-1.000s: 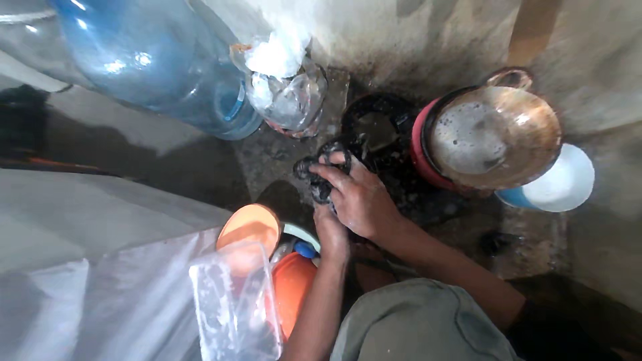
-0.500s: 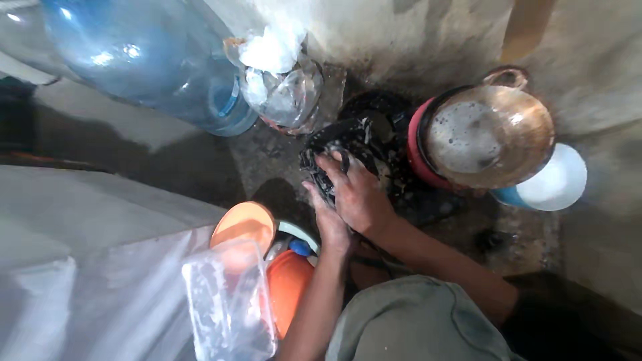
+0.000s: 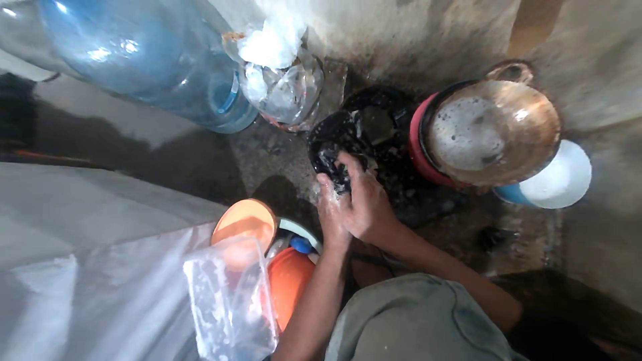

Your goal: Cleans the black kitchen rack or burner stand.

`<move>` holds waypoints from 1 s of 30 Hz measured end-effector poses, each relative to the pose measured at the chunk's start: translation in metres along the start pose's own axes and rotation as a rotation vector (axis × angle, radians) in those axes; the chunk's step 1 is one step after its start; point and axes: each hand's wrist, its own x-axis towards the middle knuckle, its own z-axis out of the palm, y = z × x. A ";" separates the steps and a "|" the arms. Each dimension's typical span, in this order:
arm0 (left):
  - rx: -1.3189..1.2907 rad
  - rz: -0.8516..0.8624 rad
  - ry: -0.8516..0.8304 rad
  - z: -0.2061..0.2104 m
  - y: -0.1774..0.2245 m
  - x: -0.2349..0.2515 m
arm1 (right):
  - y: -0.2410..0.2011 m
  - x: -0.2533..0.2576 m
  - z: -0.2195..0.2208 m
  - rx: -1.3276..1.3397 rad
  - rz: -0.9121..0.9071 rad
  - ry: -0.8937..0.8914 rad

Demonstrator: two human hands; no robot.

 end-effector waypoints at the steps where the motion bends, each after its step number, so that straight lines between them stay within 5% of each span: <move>1: 0.032 -0.006 0.009 -0.001 -0.001 0.000 | 0.000 -0.002 0.000 0.009 0.018 -0.016; 5: -0.108 -0.032 -0.036 -0.009 0.008 -0.004 | -0.037 -0.008 -0.025 0.002 0.153 -0.130; 20: -0.189 0.013 -0.019 -0.008 0.005 -0.013 | -0.040 0.012 -0.020 -0.035 0.127 -0.061; 30: -0.504 -0.058 -0.048 -0.013 0.007 -0.006 | -0.030 -0.001 -0.013 -0.241 -0.163 -0.030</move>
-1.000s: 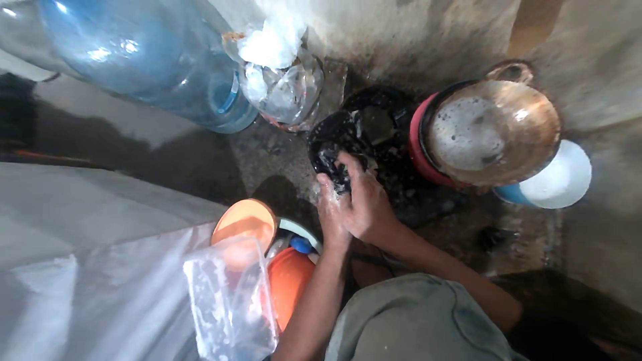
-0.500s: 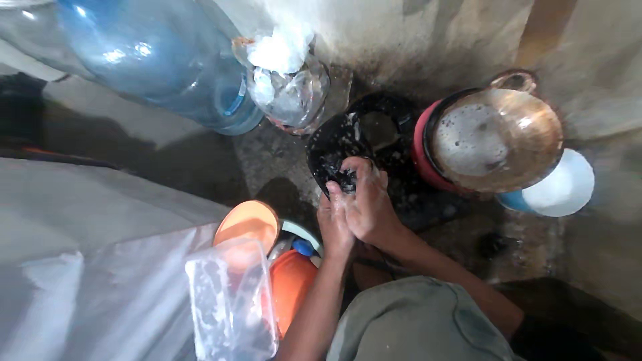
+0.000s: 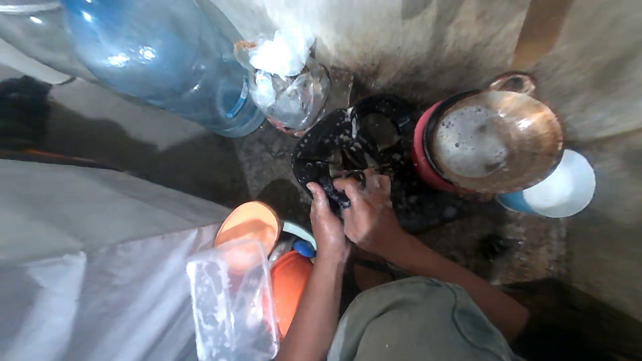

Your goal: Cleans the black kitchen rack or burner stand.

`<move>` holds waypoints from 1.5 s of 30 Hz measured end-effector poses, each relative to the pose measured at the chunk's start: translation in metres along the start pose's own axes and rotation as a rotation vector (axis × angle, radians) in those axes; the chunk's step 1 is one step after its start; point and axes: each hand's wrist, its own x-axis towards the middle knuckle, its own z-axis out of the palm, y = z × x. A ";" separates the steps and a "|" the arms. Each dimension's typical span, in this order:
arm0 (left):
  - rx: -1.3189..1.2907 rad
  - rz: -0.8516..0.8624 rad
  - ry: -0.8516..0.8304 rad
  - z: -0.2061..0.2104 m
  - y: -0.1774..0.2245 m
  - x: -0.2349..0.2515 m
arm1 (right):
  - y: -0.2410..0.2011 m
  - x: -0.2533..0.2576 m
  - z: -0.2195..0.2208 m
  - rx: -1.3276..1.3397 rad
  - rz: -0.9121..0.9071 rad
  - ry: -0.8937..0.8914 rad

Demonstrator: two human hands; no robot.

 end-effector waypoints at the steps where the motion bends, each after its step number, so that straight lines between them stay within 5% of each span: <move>1: -0.011 0.004 0.000 0.000 -0.002 -0.001 | -0.002 0.001 0.002 -0.001 -0.003 0.019; 10: 0.166 0.031 -0.041 -0.005 -0.009 -0.003 | 0.005 -0.003 -0.001 0.177 0.248 -0.094; 20: 0.241 0.031 0.003 0.001 -0.019 -0.011 | 0.011 0.008 0.007 -0.037 0.199 -0.062; 45: 0.138 -0.015 -0.017 0.004 -0.005 -0.006 | 0.012 0.019 0.007 -0.032 0.062 -0.116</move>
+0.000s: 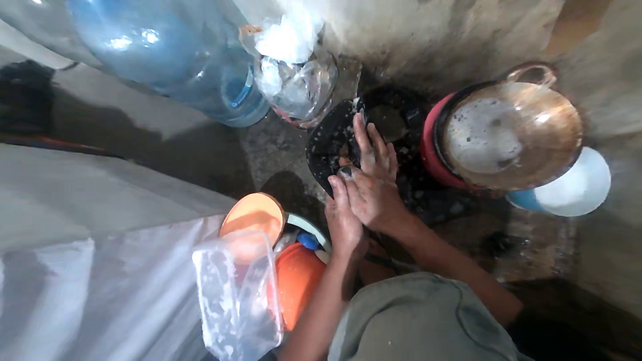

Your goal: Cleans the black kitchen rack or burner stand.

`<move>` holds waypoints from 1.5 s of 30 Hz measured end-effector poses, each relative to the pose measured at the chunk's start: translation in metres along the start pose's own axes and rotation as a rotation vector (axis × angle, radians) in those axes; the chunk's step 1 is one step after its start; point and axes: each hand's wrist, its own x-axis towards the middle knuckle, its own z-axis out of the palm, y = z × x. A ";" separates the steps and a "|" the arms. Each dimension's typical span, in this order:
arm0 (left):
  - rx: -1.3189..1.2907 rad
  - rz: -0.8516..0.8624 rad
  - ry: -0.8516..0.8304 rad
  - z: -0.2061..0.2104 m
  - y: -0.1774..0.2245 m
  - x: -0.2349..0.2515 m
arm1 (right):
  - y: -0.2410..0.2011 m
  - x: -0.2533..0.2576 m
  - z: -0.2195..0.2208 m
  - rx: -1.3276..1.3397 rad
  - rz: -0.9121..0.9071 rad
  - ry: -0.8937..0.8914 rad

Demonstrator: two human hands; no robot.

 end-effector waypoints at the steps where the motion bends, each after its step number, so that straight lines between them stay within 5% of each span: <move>1: 0.019 -0.008 0.010 0.000 0.001 -0.001 | 0.000 0.000 0.001 0.019 -0.004 -0.005; 9: -0.038 -0.043 0.117 -0.007 0.006 0.004 | 0.004 -0.026 0.000 0.088 -0.047 -0.094; 24: -0.066 -0.008 0.054 -0.016 0.006 0.000 | 0.003 -0.022 0.004 0.128 -0.080 -0.021; 32: 0.151 0.048 0.020 -0.030 0.011 0.005 | 0.013 -0.026 -0.012 -0.202 -0.179 -0.285; 35: 0.116 0.046 0.007 -0.033 0.008 0.006 | 0.013 -0.025 -0.008 0.042 -0.068 -0.203; 39: 0.036 -0.001 0.004 -0.034 0.013 0.009 | 0.007 -0.029 -0.012 0.544 0.387 0.095; 42: -0.028 -0.028 -0.009 -0.039 0.013 0.011 | 0.011 -0.022 -0.026 0.623 0.654 0.213; 45: -0.110 -0.029 0.042 -0.043 0.009 0.014 | 0.021 -0.019 -0.029 0.561 0.692 0.323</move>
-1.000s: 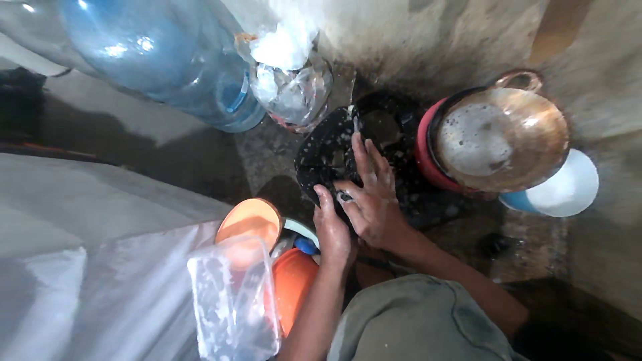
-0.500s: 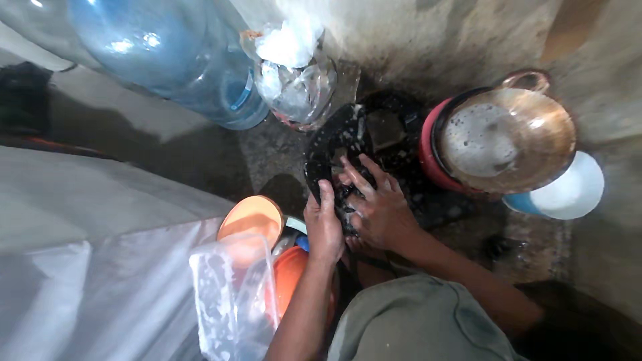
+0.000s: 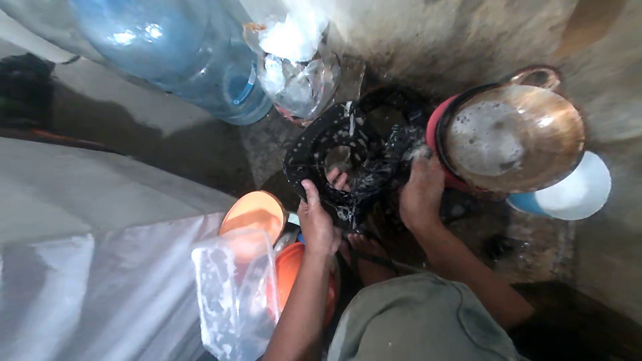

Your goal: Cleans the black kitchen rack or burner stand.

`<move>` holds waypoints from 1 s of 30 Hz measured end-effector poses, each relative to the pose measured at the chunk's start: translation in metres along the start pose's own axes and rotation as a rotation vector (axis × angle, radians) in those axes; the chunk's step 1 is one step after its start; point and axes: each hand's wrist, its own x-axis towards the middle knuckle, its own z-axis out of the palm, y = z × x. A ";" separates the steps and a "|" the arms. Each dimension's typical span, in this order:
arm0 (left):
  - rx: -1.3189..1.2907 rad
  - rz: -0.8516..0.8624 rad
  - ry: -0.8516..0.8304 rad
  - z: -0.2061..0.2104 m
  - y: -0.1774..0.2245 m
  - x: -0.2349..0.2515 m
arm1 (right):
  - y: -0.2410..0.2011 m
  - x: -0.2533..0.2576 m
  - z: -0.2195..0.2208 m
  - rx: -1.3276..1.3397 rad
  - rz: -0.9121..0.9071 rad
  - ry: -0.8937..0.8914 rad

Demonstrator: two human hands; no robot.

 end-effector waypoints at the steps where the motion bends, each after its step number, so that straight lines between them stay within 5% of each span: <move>1: -0.025 0.002 0.019 -0.001 -0.002 0.001 | 0.003 0.000 -0.001 -0.016 -0.008 0.025; 7: 0.001 0.056 0.106 0.002 -0.007 0.001 | 0.005 -0.009 0.003 -0.012 -0.044 -0.007; 16: 0.016 0.098 0.109 -0.012 -0.012 0.001 | -0.017 0.017 0.015 0.418 -0.182 0.141; 20: -0.085 0.085 0.159 -0.016 -0.011 0.005 | 0.000 -0.005 0.001 0.044 -0.199 0.012; 23: -0.127 0.084 0.180 -0.015 -0.008 0.005 | 0.032 -0.012 0.003 -0.284 -0.475 -0.284; 26: -0.171 0.090 0.242 -0.009 -0.001 0.004 | 0.055 -0.016 0.014 -0.713 -0.697 -0.344; 30: -0.128 0.081 0.284 0.009 0.000 -0.005 | 0.048 -0.021 0.020 -0.621 -0.713 -0.415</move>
